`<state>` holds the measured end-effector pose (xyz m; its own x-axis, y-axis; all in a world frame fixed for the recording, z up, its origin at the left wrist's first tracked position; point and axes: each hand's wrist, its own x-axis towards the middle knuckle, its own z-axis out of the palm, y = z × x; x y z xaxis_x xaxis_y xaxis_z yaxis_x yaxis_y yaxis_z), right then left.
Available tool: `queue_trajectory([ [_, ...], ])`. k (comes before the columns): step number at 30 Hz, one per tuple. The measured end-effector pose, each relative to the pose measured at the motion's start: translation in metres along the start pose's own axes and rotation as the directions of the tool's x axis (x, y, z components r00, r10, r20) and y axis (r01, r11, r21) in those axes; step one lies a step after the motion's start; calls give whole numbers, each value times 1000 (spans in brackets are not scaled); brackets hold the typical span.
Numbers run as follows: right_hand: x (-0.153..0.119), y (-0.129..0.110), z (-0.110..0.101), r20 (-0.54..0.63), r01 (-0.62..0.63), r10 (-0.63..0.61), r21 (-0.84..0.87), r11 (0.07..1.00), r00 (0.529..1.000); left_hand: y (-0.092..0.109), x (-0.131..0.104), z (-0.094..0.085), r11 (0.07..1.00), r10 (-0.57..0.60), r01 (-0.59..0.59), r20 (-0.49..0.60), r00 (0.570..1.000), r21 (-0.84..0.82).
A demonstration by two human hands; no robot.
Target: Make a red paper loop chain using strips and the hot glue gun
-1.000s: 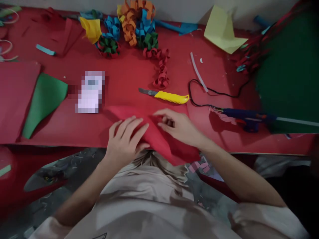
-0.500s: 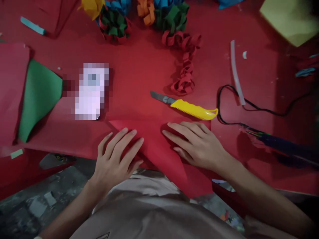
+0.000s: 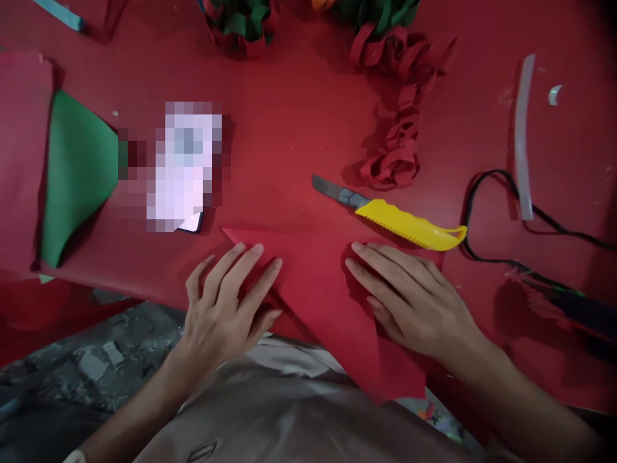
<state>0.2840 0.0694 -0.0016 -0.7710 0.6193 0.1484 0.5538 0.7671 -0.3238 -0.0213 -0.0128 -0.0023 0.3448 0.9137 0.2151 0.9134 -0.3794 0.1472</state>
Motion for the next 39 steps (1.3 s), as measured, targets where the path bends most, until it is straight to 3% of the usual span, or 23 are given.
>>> queue_trajectory([
  [8, -6, 4, -1, 27, -19, 18, 41, 999, 999, -4, 1, -2, 999, -18, 20, 65, 998, -36],
  [22, -9, 3, -1, 15, 64, -63, -123, 990, 998, -3, 1, -2, 994, -65, 76, 136, 989, -76],
  [39, -7, 1, 0, -26, 61, -66, -162, 985, 997, -1, 4, -6, 990, -109, 125, 204, 973, -69],
])
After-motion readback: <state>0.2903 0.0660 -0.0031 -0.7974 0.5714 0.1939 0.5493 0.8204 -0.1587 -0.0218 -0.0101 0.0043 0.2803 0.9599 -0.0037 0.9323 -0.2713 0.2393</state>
